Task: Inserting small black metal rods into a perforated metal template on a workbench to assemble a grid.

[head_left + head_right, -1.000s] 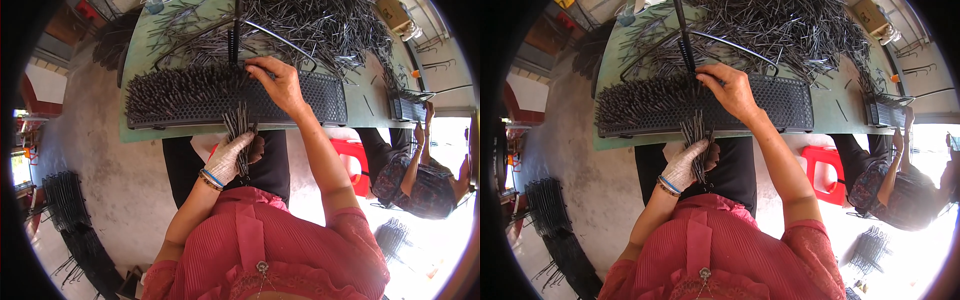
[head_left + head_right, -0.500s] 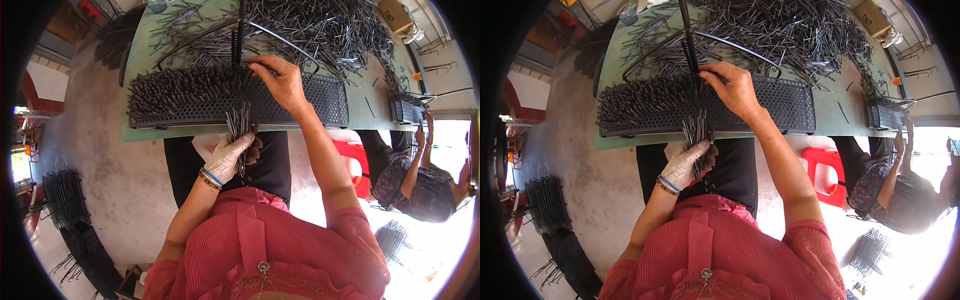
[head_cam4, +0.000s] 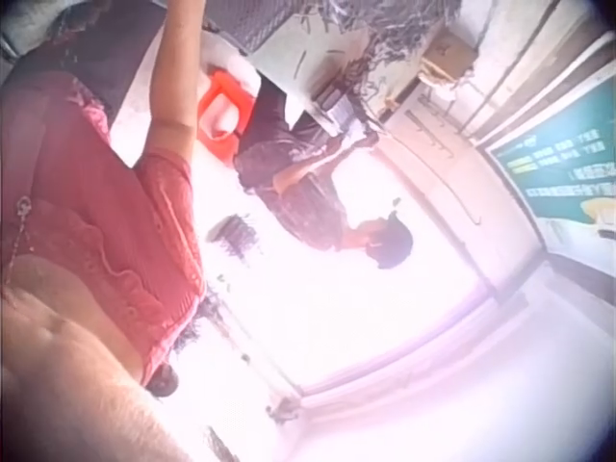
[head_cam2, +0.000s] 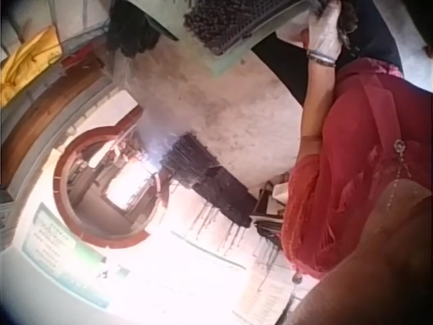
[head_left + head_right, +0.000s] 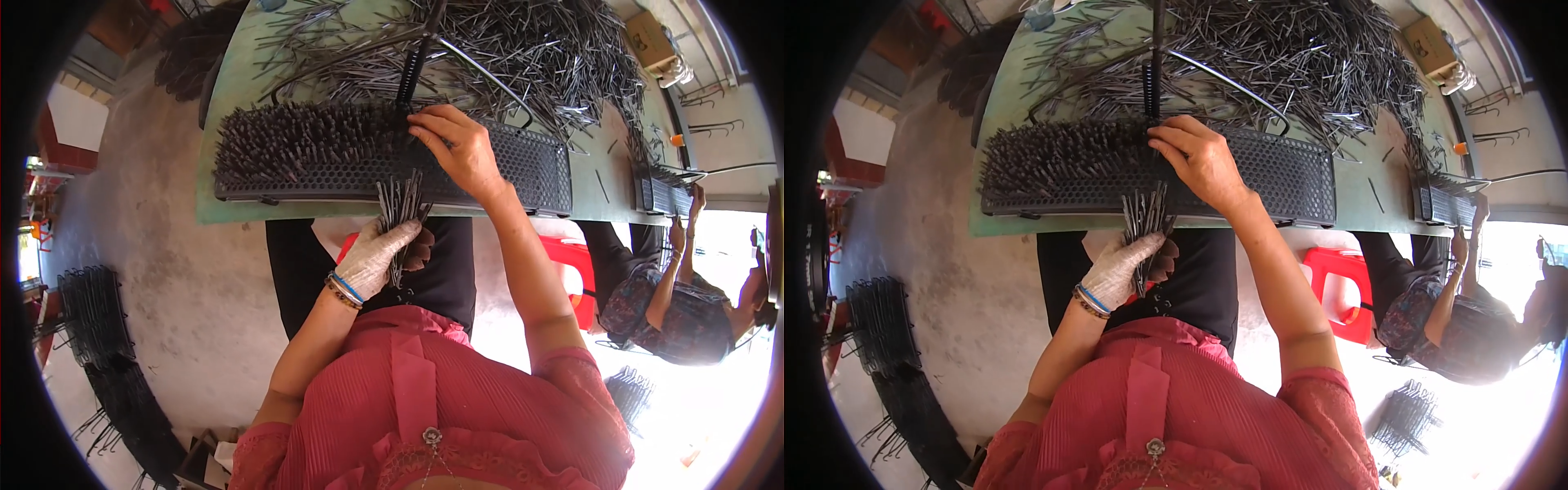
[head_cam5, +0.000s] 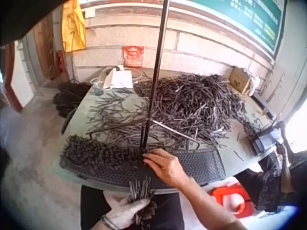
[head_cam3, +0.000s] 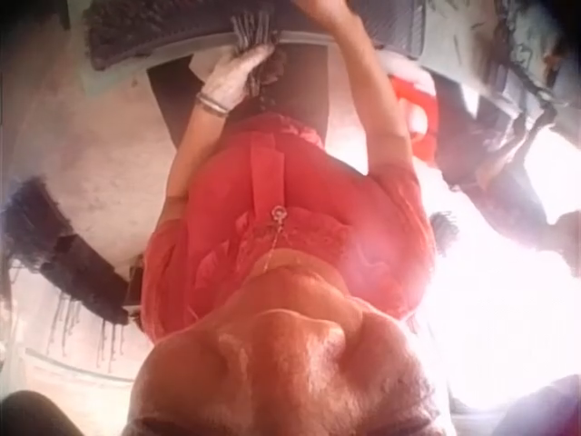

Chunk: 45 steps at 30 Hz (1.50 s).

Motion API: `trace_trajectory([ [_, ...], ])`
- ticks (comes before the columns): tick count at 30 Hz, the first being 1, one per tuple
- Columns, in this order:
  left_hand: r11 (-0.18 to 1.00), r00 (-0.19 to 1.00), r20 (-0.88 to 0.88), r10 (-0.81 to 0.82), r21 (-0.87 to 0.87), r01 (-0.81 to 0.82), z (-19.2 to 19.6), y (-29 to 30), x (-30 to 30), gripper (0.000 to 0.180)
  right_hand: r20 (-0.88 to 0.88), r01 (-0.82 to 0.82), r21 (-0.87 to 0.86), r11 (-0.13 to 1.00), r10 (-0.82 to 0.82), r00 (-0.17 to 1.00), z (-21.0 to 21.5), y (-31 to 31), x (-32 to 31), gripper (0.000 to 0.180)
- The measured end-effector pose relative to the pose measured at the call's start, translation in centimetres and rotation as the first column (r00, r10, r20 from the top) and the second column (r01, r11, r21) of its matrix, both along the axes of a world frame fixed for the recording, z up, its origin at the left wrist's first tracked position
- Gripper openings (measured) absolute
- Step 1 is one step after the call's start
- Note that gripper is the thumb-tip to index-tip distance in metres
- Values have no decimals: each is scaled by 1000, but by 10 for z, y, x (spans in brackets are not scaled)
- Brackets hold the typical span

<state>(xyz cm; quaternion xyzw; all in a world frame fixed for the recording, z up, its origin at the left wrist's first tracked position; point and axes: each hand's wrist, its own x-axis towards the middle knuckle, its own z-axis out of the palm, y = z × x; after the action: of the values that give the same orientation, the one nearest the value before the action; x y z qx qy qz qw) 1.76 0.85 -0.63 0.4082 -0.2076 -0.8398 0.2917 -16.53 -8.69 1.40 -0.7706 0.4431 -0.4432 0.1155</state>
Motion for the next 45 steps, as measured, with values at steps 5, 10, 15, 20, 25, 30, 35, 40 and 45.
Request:
trace_trajectory([
  [5, 997, 996, -83, -41, -70, 35, -8, 1, 12, 22, -54, 46, -40, 998, -48, 997, 2, 6, 4, 16],
  [10, 998, 996, -86, -14, -64, 9, -5, 1, 17, 23, -16, 144, 3, 990, -144, 989, -5, 14, 11, 17],
  [15, 997, 994, -111, -8, -73, 0, -6, 2, 23, 23, 86, 214, 80, 973, -221, 971, 11, 23, 22, 16],
  [20, 968, 994, -106, 38, -242, -62, 1, 0, 35, 21, 149, 79, 542, 837, -188, 971, 20, 51, 33, 25],
  [25, 966, 995, -99, -22, -257, -4, 7, -1, 44, 24, 392, -163, 746, 646, -227, 892, 13, 53, 42, 26],
  [30, 974, 994, -109, -1, -223, -23, -6, 1, 45, 27, 408, -145, 741, 656, -268, 873, 5, 58, 45, 23],
  [35, 961, 999, -41, -13, -277, 1, -4, 1, 48, 31, 480, -185, 731, 657, -303, 823, 4, 59, 45, 23],
  [40, 953, 1000, 16, 0, -304, 5, -4, 2, 56, 35, 305, -41, 733, 679, -274, 912, 4, 59, 54, 24],
  [45, 948, 999, 51, -19, -317, 35, -4, 5, 61, 40, 498, -84, 662, 745, -353, 792, -6, 61, 59, 27],
])
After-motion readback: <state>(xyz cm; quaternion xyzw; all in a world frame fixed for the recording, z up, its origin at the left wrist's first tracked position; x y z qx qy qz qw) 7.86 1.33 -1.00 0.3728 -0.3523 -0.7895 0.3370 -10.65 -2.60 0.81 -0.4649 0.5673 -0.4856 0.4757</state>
